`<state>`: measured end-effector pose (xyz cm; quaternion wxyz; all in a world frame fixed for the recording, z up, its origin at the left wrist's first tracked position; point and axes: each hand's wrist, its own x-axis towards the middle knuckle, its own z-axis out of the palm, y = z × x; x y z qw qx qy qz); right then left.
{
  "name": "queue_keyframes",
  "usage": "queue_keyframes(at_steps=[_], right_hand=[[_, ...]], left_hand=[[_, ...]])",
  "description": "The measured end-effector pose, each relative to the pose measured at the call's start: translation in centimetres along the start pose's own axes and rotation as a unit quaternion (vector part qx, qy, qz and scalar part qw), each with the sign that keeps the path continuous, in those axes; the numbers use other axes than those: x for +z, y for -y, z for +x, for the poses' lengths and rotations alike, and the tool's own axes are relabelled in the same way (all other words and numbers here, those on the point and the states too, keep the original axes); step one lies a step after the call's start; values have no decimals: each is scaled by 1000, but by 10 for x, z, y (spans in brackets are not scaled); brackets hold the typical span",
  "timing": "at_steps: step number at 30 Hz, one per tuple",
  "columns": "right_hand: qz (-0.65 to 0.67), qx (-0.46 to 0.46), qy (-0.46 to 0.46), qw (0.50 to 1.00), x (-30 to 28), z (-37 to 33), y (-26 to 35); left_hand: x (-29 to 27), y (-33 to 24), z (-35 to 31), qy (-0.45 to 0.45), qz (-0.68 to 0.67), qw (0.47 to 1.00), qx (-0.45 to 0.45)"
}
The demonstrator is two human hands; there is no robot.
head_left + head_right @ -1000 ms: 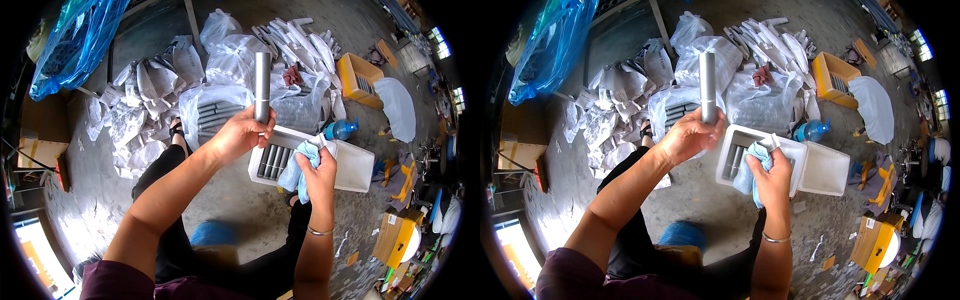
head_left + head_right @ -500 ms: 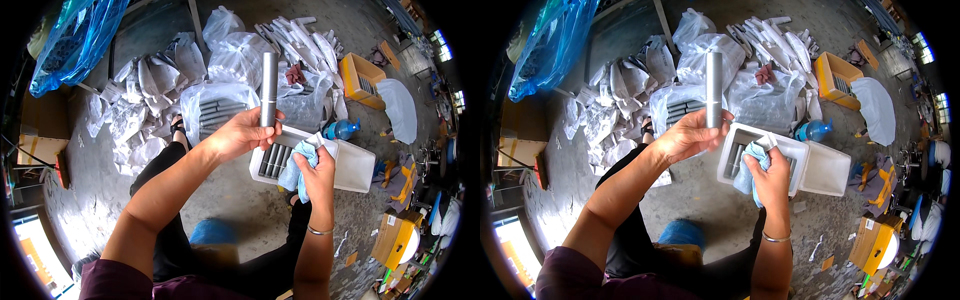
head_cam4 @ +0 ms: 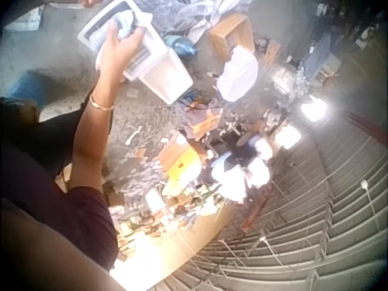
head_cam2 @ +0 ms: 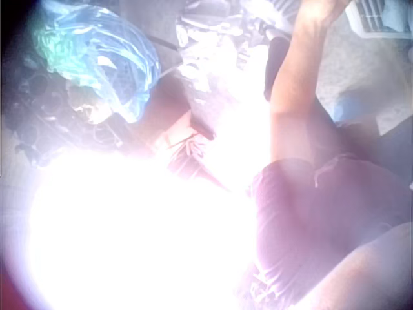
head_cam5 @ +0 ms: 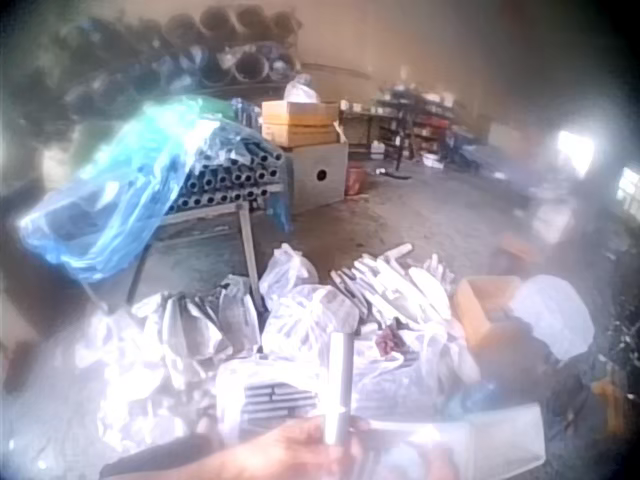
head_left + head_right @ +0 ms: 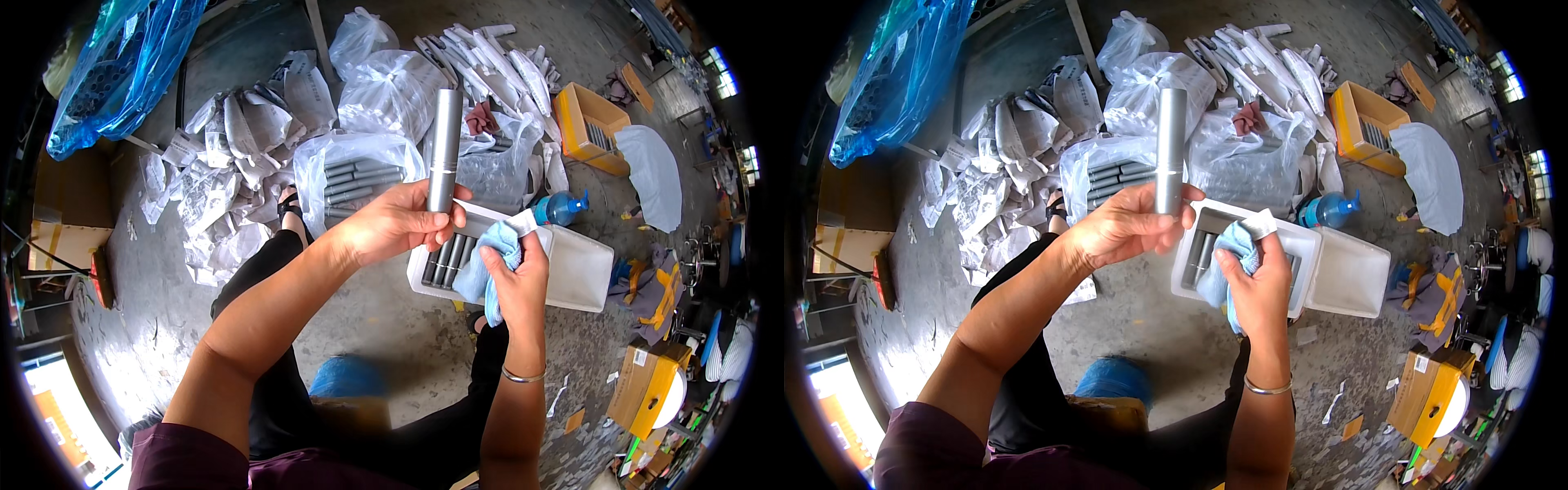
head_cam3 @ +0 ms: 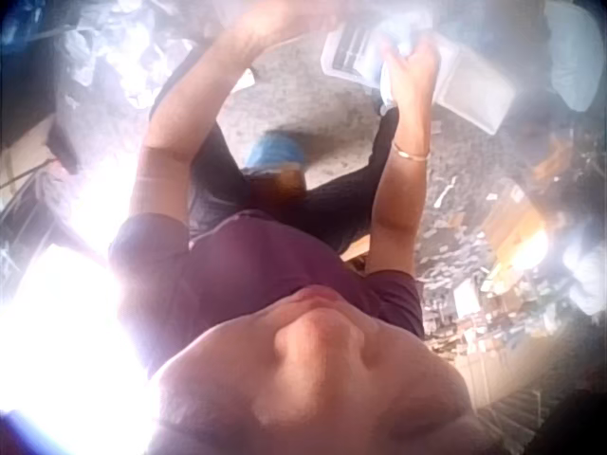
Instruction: The person sits on a low stool and wipes cylindrical metal objects with a blue cloth. They pick up each cylinder from a plastic bag, wipe it thoroughly, and place it into a white styrofoam tray. The person occasionally touches their face or adjusts the camera during the task.
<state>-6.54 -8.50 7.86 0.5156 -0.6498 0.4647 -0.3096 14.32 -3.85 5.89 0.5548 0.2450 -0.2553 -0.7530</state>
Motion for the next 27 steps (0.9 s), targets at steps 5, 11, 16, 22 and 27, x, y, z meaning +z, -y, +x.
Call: queue_keyframes(at_steps=[5,11,16,22,27], right_hand=[[10,-13,-70,997,-6,3,-7],[87,15,-123,988,-8,3,-7],[255,30,-79,963,-5,4,-1],[293,51,-68,952,-7,6,-2],[297,64,-44,952,-9,8,-2]], left_hand=[[0,2,1,-20,40,999,-15],[2,4,1,-48,173,983,-30],[5,14,4,-89,262,961,-30],[5,24,9,-113,343,932,2],[12,21,9,-119,375,919,-33]])
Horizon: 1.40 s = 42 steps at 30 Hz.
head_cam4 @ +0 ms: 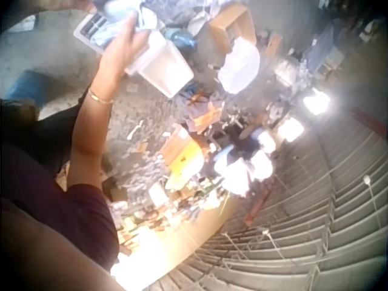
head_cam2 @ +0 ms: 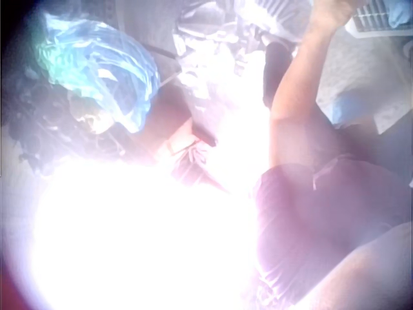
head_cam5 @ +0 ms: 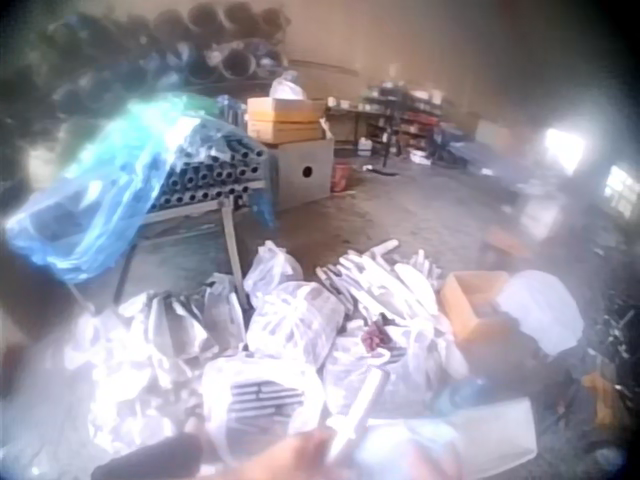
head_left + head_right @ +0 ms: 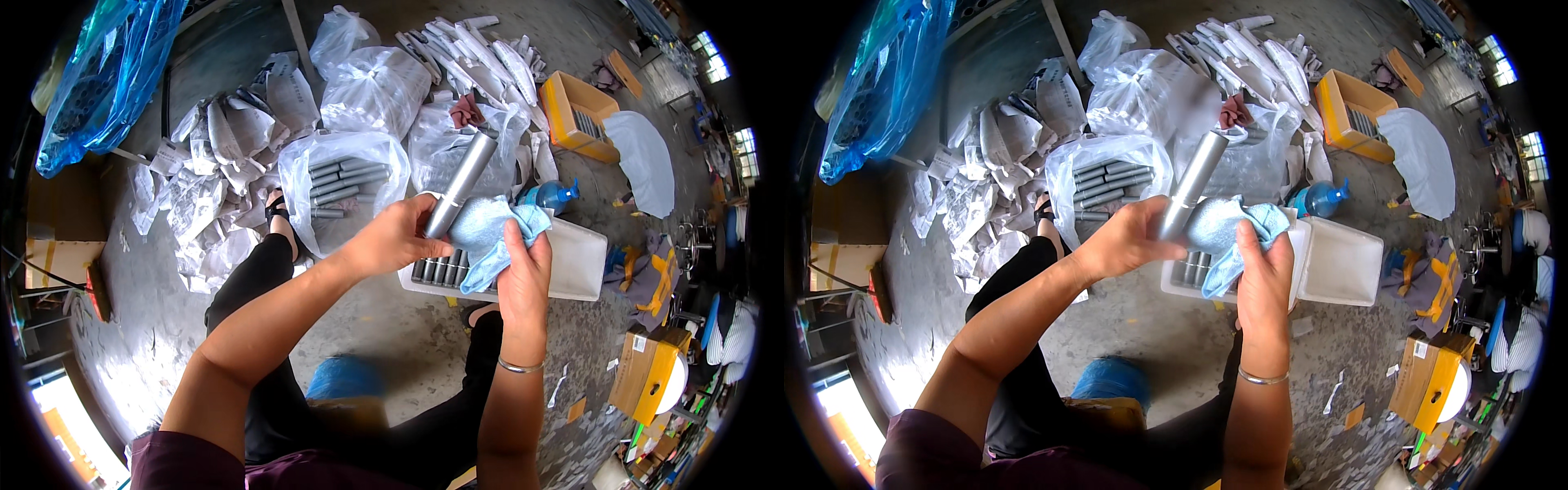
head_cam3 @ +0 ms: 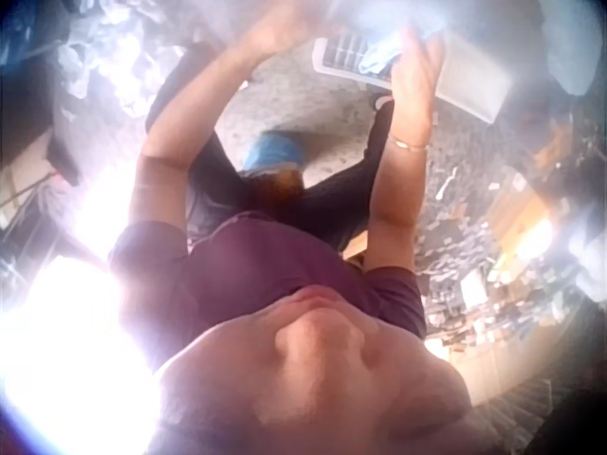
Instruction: The person sits on a low stool and wipes cylindrical metal objects with a blue cloth. They pick up each cylinder from a plastic bag, wipe it thoroughly, and place it into a white styrofoam tray. The person occasionally touches their face or adjusts the camera during the task.
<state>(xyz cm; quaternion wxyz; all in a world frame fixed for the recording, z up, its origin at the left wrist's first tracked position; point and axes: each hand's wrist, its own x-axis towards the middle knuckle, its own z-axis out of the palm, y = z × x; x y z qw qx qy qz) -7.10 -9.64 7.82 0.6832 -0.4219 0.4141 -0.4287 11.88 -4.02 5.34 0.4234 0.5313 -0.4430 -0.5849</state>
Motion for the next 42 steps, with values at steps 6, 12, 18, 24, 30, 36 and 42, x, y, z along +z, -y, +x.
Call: queue_keyframes(at_steps=[6,12,18,24,30,36,42], right_hand=[[-30,-2,-1,1000,0,1,-3],[-34,-27,-12,999,-2,3,-6],[-135,-125,-4,983,10,4,2],[-158,-148,3,976,10,5,3],[-67,-82,-20,994,4,4,4],[4,-17,-8,1000,-7,6,4],[42,-22,-7,999,-12,6,9]], left_hand=[[12,-5,-6,-64,267,959,75],[19,0,-9,-107,324,931,132],[19,1,-11,-98,351,921,136],[18,1,-13,-98,341,924,141],[17,5,-14,-106,290,939,151],[12,-13,-12,-31,130,991,13],[6,2,-6,77,-187,979,-16]])
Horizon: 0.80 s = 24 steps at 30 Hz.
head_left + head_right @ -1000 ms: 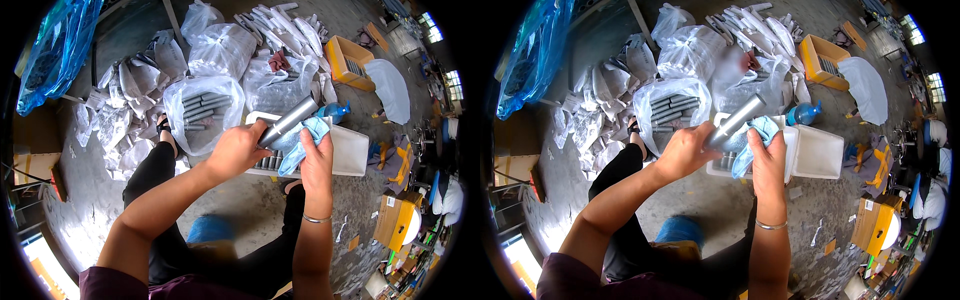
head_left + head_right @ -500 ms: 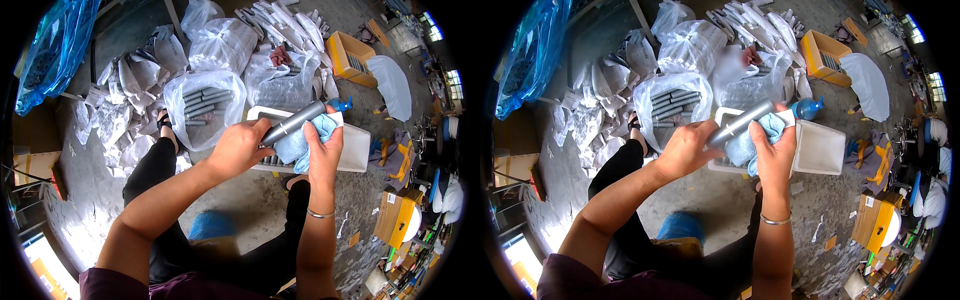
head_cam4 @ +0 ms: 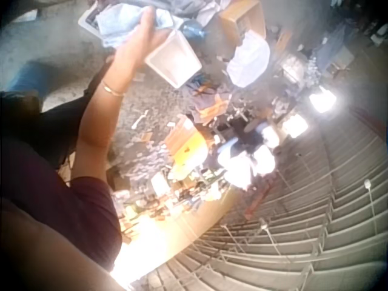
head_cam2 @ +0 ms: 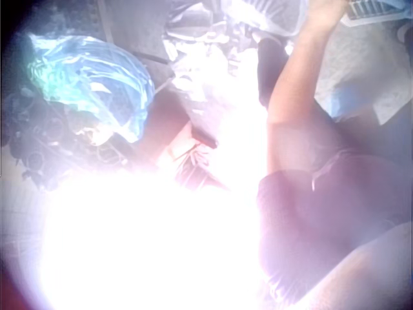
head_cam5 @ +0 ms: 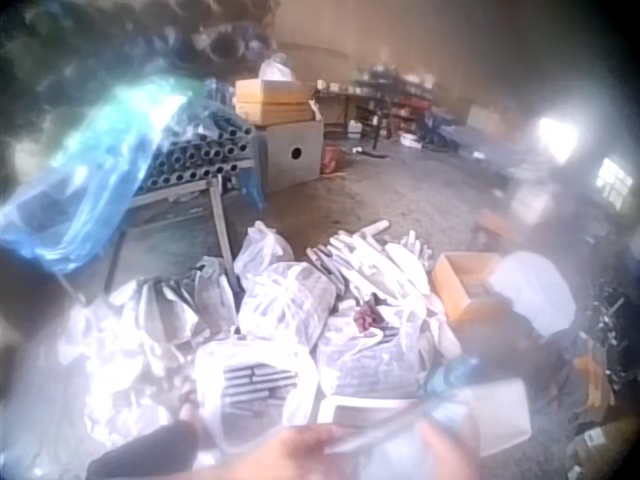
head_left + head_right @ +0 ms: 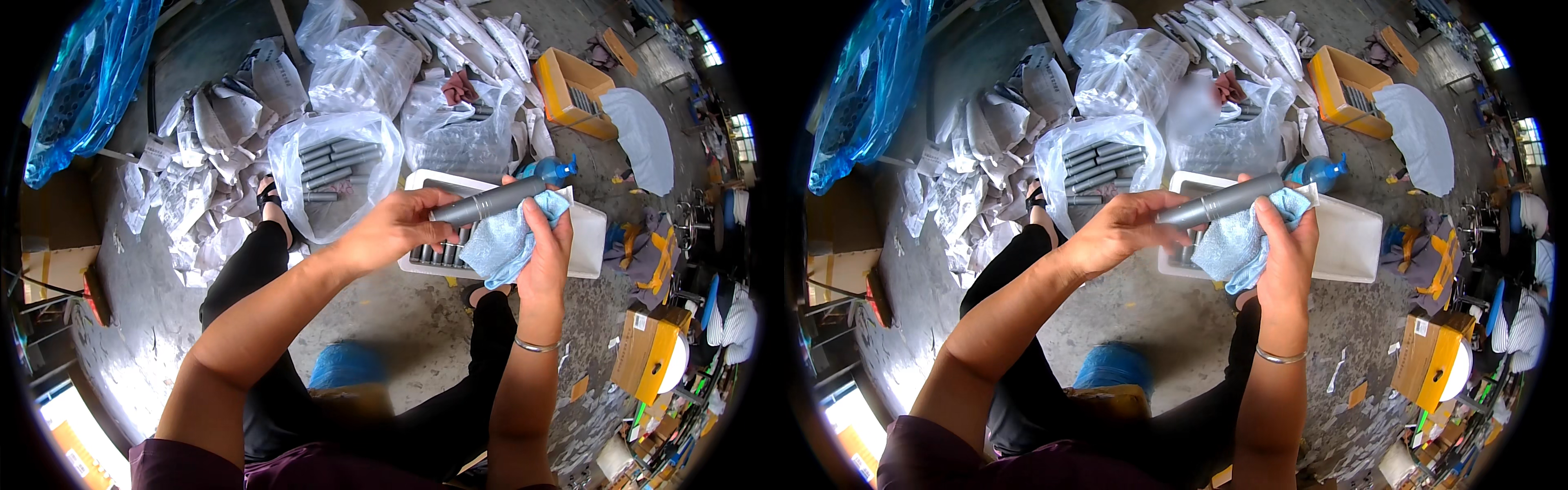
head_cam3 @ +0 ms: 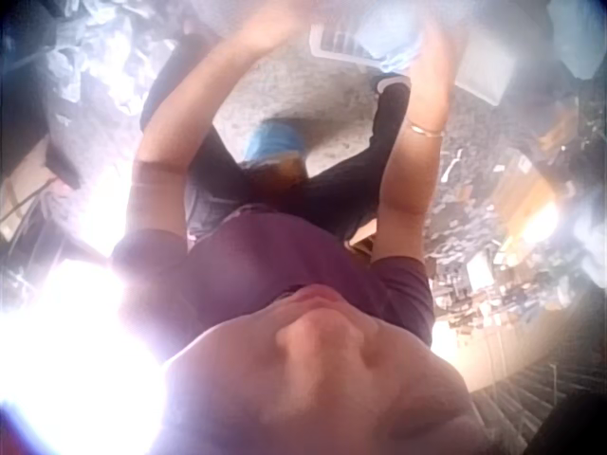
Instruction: The person sits on a low stool and wipes cylindrical metal objects with a blue cloth. They pick up each cylinder from a plastic bag, wipe it thoroughly, and place it into a white styrofoam tray. The person occasionally touches their face or adjusts the camera during the task.
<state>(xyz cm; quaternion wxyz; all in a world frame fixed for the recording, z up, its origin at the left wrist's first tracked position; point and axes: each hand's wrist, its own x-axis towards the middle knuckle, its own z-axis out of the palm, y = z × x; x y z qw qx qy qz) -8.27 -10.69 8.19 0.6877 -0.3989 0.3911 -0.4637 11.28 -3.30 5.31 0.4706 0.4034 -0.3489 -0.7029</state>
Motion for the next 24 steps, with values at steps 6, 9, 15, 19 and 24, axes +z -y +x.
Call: queue_keyframes(at_steps=[6,9,15,19,24], right_hand=[[-10,-14,0,1000,0,-2,1],[-13,-21,-2,1000,1,-3,2],[-29,-26,-7,999,-7,-2,3],[-52,-58,-54,995,-28,5,12],[-272,-66,-94,955,-105,34,-12]], left_hand=[[5,5,0,-18,34,997,64],[6,6,1,-34,26,998,54],[8,7,4,-36,63,997,37],[4,3,2,-79,164,981,66],[-4,3,4,-121,173,977,37]])
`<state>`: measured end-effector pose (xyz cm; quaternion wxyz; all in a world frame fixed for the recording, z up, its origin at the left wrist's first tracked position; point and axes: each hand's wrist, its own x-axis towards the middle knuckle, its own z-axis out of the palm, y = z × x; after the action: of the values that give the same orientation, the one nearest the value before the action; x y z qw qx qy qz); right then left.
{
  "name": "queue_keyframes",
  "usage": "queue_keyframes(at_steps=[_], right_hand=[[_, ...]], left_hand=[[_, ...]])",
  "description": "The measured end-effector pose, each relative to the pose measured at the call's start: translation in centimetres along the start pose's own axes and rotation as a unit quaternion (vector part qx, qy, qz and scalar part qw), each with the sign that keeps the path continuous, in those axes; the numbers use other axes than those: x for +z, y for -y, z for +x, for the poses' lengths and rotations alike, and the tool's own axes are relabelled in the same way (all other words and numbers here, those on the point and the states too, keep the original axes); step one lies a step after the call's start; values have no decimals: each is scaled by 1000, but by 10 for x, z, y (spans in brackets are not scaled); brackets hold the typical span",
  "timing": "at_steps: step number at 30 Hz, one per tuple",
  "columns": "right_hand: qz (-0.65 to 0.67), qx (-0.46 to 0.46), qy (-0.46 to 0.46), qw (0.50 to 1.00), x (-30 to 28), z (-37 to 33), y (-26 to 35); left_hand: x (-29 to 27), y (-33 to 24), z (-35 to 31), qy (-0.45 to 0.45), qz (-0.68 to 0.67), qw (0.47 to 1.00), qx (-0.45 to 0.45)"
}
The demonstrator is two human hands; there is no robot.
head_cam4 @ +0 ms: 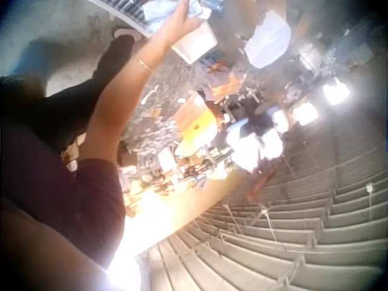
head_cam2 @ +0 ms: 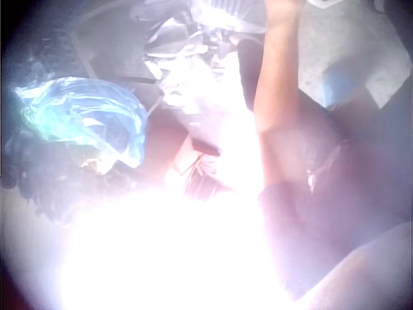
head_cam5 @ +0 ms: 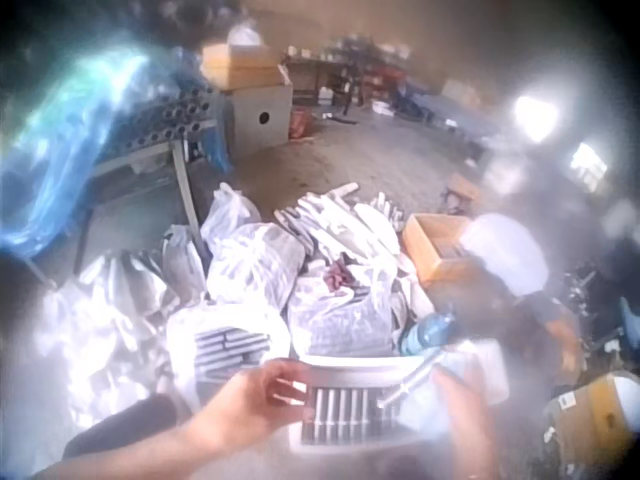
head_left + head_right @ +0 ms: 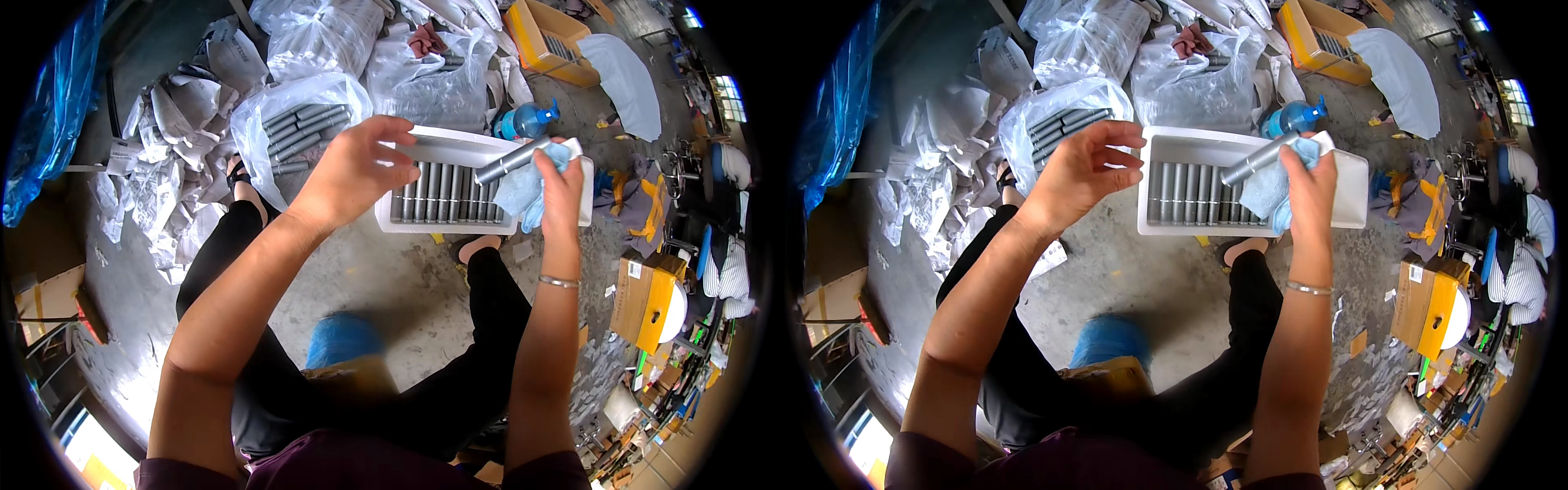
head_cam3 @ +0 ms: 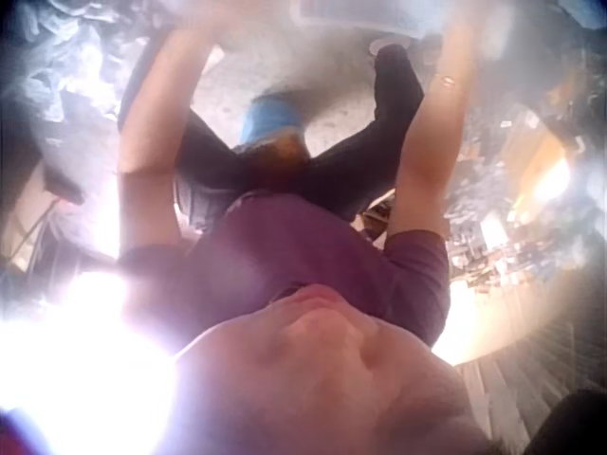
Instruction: The person sits on a low stool and wipes cylindrical metal objects with a blue cloth. They pick up each cylinder from a plastic bag, wipe it thoroughly, and place it into a white styrofoam tray. The person occasionally touches their face or adjusts the camera during the task.
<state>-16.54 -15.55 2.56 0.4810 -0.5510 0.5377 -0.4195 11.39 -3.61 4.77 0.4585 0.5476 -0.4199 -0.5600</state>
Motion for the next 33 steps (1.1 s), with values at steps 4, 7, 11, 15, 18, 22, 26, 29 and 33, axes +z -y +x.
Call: queue_keyframes(at_steps=[4,7,11,15,18,22,26,29,33], right_hand=[[-163,84,29,983,-13,12,-85],[-382,68,74,918,-23,25,-143],[-452,97,138,876,-19,48,-186],[-508,112,202,830,13,62,-191],[-541,99,216,807,24,64,-192],[-556,131,241,785,42,63,-183],[-547,90,259,791,23,65,-194],[-482,77,190,852,14,64,-183],[-312,151,188,919,-2,57,-136]], left_hand=[[-8,-6,-2,-10,43,999,15],[-11,-13,-4,-15,53,998,9],[-15,-12,-5,-14,60,998,20],[-17,-11,-4,-20,53,998,6],[-16,-12,0,-20,48,999,15],[-17,-10,2,-31,55,998,26],[-17,-10,1,-29,66,997,38],[-25,-6,1,-25,68,996,44],[-41,1,-2,-43,105,993,23]])
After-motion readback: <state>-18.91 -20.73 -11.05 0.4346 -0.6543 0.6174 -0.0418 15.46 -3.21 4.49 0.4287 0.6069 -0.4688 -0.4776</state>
